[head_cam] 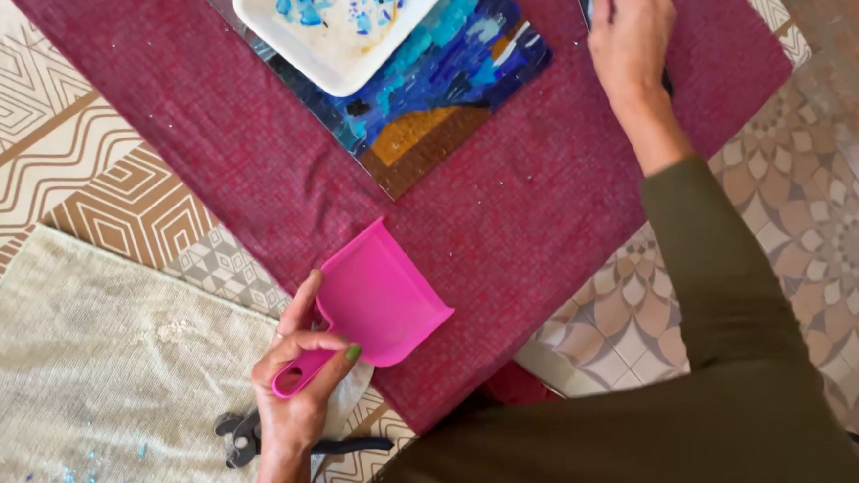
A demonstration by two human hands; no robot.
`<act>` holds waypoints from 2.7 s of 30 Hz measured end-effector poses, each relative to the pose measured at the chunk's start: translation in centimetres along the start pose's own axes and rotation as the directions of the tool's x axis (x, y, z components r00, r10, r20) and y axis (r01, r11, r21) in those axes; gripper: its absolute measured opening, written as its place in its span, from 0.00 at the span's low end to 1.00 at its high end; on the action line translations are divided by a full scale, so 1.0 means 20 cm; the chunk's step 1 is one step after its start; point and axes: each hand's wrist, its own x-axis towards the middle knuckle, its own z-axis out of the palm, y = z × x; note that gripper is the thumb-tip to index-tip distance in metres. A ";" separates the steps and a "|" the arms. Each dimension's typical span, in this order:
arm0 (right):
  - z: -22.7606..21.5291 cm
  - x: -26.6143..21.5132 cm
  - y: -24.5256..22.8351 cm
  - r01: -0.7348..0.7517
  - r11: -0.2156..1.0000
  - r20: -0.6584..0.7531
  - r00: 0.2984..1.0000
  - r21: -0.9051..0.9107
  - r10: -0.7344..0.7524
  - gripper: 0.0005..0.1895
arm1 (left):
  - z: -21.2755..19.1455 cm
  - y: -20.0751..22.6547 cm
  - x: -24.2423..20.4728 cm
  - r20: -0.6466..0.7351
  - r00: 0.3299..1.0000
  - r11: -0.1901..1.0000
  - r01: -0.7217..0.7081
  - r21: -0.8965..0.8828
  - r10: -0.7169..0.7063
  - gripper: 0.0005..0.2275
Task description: Sweep small blue fragments from a cloth and table into a pink dustpan and then fold the cloth
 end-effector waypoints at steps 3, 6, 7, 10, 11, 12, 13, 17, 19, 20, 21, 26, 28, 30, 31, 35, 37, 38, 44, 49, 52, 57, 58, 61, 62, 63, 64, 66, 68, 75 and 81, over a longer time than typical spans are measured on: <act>0.06 -0.02 0.00 0.097 0.984 0.189 0.980 -0.147 -0.068 0.01 | 0.02 0.02 0.01 -0.016 1.000 0.999 -0.004 0.036 0.004 0.06; -0.03 -0.08 -0.18 0.128 0.977 0.338 0.939 -0.173 -0.063 0.09 | 0.00 0.02 0.01 -0.016 1.000 0.997 0.012 0.073 -0.011 0.07; -0.06 -0.10 -0.19 0.129 0.977 0.342 0.937 -0.168 -0.065 0.09 | -0.01 0.02 0.01 -0.020 1.000 0.997 0.017 0.074 -0.016 0.07; -0.18 -0.12 -0.17 -0.003 0.994 0.326 0.945 0.109 -0.033 0.13 | -0.01 0.01 0.03 0.006 1.000 0.998 0.003 0.055 -0.003 0.07; -0.22 -0.10 -0.15 -0.134 0.978 0.302 0.950 0.158 0.082 0.07 | -0.01 0.01 0.03 0.002 1.000 0.998 0.006 0.064 -0.006 0.07; -0.26 -0.07 -0.12 -0.261 0.942 0.285 0.938 0.209 0.196 0.08 | -0.01 0.01 0.02 -0.001 1.000 0.997 0.009 0.073 -0.009 0.06; -0.21 -0.12 -0.08 -0.270 0.941 0.290 0.935 0.203 0.205 0.08 | -0.01 0.01 0.02 0.007 1.000 0.997 0.016 0.072 -0.016 0.06; -0.12 -0.38 -0.09 -0.465 0.854 0.170 0.884 0.235 0.435 0.09 | 0.00 0.03 0.02 -0.004 1.000 0.997 -0.007 0.078 0.008 0.07; -0.11 -0.44 -0.20 -0.402 0.910 0.163 0.909 0.103 0.384 0.11 | -0.01 0.02 0.03 -0.008 1.000 0.997 -0.009 0.081 0.009 0.07; -0.12 -0.44 -0.26 -0.495 0.864 0.189 0.860 0.092 0.473 0.11 | -0.01 0.01 0.03 -0.015 1.000 0.998 -0.005 0.068 0.006 0.07; -0.17 -0.47 -0.31 -0.596 0.801 0.213 0.792 0.062 0.573 0.13 | -0.01 0.00 0.03 -0.001 1.000 0.999 0.008 0.050 -0.007 0.07; -0.17 -0.45 -0.27 -0.549 0.813 0.193 0.834 0.193 0.517 0.17 | 0.00 0.03 0.05 0.000 1.000 0.999 0.021 0.048 -0.021 0.07; -0.10 -0.46 -0.18 -0.534 0.812 0.211 0.844 0.236 0.494 0.17 | -0.01 0.03 0.04 -0.007 0.999 0.999 0.035 0.038 -0.035 0.07; -0.02 -0.50 -0.03 -0.483 0.852 0.154 0.875 0.202 0.460 0.13 | -0.01 0.02 0.04 -0.003 0.999 0.999 0.034 0.035 -0.033 0.07; 0.01 -0.50 0.04 -0.482 0.853 0.153 0.875 0.201 0.459 0.13 | -0.01 0.02 0.04 -0.003 0.999 0.999 0.032 0.034 -0.032 0.07; 0.09 -0.43 0.31 -0.460 0.871 0.082 0.888 0.169 0.453 0.12 | 0.00 0.03 0.03 -0.006 0.999 0.999 0.035 0.032 -0.035 0.07; 0.09 -0.37 0.41 -0.453 0.874 0.087 0.892 0.175 0.444 0.11 | 0.01 0.03 0.04 -0.012 0.999 0.999 0.039 0.035 -0.039 0.07; 0.09 -0.33 0.44 -0.427 0.898 0.109 0.902 0.102 0.417 0.09 | 0.01 0.03 0.04 -0.007 1.000 0.999 0.019 0.029 -0.019 0.07; -0.08 -0.17 0.08 -0.170 0.955 0.144 0.967 -0.243 0.208 0.05 | 0.03 0.02 0.06 0.017 0.999 0.999 0.032 0.026 -0.033 0.07; -0.25 -0.29 -0.63 -0.061 0.976 0.331 0.935 -0.208 0.129 0.16 | 0.04 0.02 0.06 -0.013 0.999 0.998 0.043 0.047 -0.042 0.06; -0.44 -0.29 -0.97 -0.039 0.971 0.379 0.924 0.234 -0.055 0.05 | 0.03 0.02 0.07 -0.012 0.997 0.994 0.080 0.070 -0.079 0.06; -0.34 -0.31 -0.52 -0.104 0.993 0.214 0.970 -0.055 0.113 0.02 | 0.03 -0.01 0.07 -0.005 0.999 0.997 0.043 0.067 -0.043 0.08; -0.32 -0.32 -0.51 -0.100 0.993 0.211 0.971 -0.056 0.110 0.02 | 0.04 -0.01 0.06 -0.007 0.999 0.997 0.039 0.064 -0.038 0.08; -0.31 -0.37 -0.68 -0.071 0.988 0.267 0.958 -0.136 0.105 0.05 | 0.08 0.00 0.05 -0.035 0.999 0.999 0.021 0.038 -0.020 0.07; -0.34 -0.39 -0.85 -0.134 0.991 0.295 0.946 -0.016 0.133 0.05 | 0.10 0.00 0.04 -0.037 0.999 0.999 0.013 0.033 -0.012 0.07; -0.38 -0.41 -1.02 -0.202 0.974 0.326 0.932 0.103 0.159 0.05 | 0.12 0.00 0.04 -0.037 0.999 1.000 0.006 0.030 -0.005 0.07; -0.39 -0.41 -1.09 -0.201 0.974 0.328 0.932 0.106 0.156 0.05 | 0.12 -0.01 0.04 -0.041 0.999 0.999 0.008 0.031 -0.007 0.07; -0.44 -0.43 -1.23 -0.138 0.923 0.380 0.925 0.358 -0.009 0.03 | 0.12 -0.03 0.04 -0.048 0.999 0.999 -0.005 0.049 0.008 0.07; -0.42 -0.34 -1.08 -0.094 0.966 0.341 0.940 0.242 0.006 0.01 | 0.12 -0.03 0.06 -0.048 0.999 0.998 -0.015 0.056 0.018 0.07; -0.32 -0.31 -1.15 -0.001 0.927 0.290 0.950 0.375 -0.117 0.05 | 0.13 -0.04 0.02 -0.124 0.992 0.998 0.013 0.057 -0.006 0.07; -0.40 -0.29 -1.14 -0.121 0.871 0.361 0.930 0.477 -0.068 0.03 | 0.13 -0.03 0.02 -0.122 0.992 0.997 0.019 0.074 -0.009 0.07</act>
